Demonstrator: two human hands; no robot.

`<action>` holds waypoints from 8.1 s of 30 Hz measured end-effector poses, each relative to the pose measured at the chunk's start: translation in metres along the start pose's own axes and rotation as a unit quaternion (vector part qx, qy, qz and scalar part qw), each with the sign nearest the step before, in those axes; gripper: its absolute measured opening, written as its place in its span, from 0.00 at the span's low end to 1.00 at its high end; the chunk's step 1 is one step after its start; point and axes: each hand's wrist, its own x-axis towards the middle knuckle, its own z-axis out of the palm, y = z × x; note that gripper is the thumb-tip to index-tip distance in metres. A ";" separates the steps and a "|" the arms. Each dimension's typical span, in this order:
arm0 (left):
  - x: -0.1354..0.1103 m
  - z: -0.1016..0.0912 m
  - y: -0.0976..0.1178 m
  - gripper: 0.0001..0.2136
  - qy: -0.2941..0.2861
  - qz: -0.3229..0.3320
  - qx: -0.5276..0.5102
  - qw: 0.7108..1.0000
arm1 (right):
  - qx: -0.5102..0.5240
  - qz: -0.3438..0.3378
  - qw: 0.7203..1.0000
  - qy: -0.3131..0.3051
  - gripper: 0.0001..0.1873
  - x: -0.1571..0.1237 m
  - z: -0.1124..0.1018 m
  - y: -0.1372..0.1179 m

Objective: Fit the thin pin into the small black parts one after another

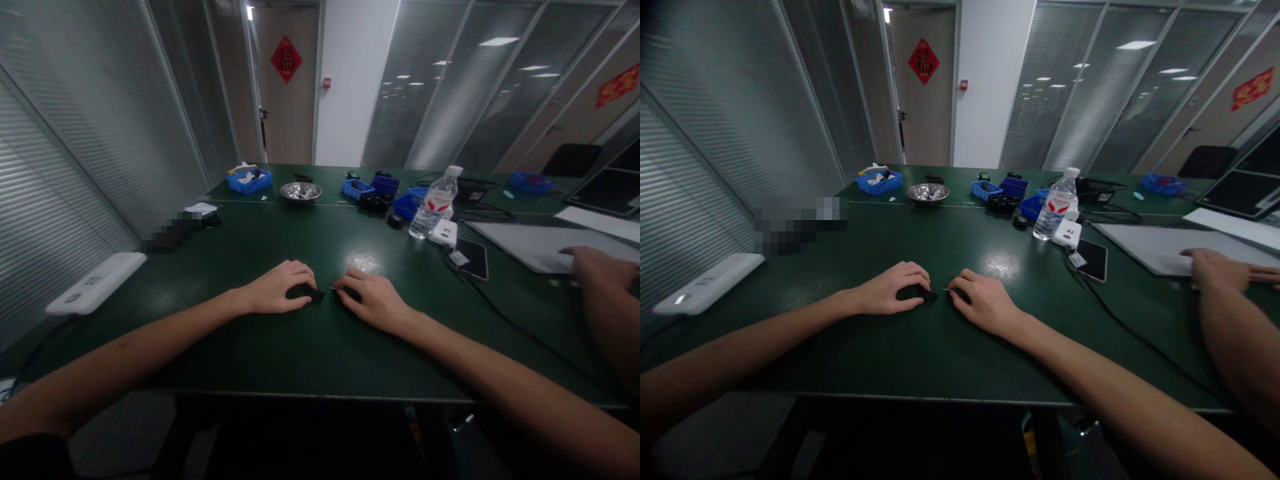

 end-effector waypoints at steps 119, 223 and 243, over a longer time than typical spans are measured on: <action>0.003 0.007 0.007 0.09 0.007 0.004 -0.134 0.991 | 0.090 -0.069 0.993 0.030 0.10 -0.005 0.006 -0.015; 0.003 0.009 0.008 0.13 0.031 0.020 -0.139 0.990 | 0.069 -0.098 0.992 0.037 0.10 -0.006 0.009 -0.018; 0.002 0.008 0.007 0.14 0.030 0.036 -0.151 0.987 | 0.102 -0.088 0.990 0.052 0.09 -0.006 0.008 -0.017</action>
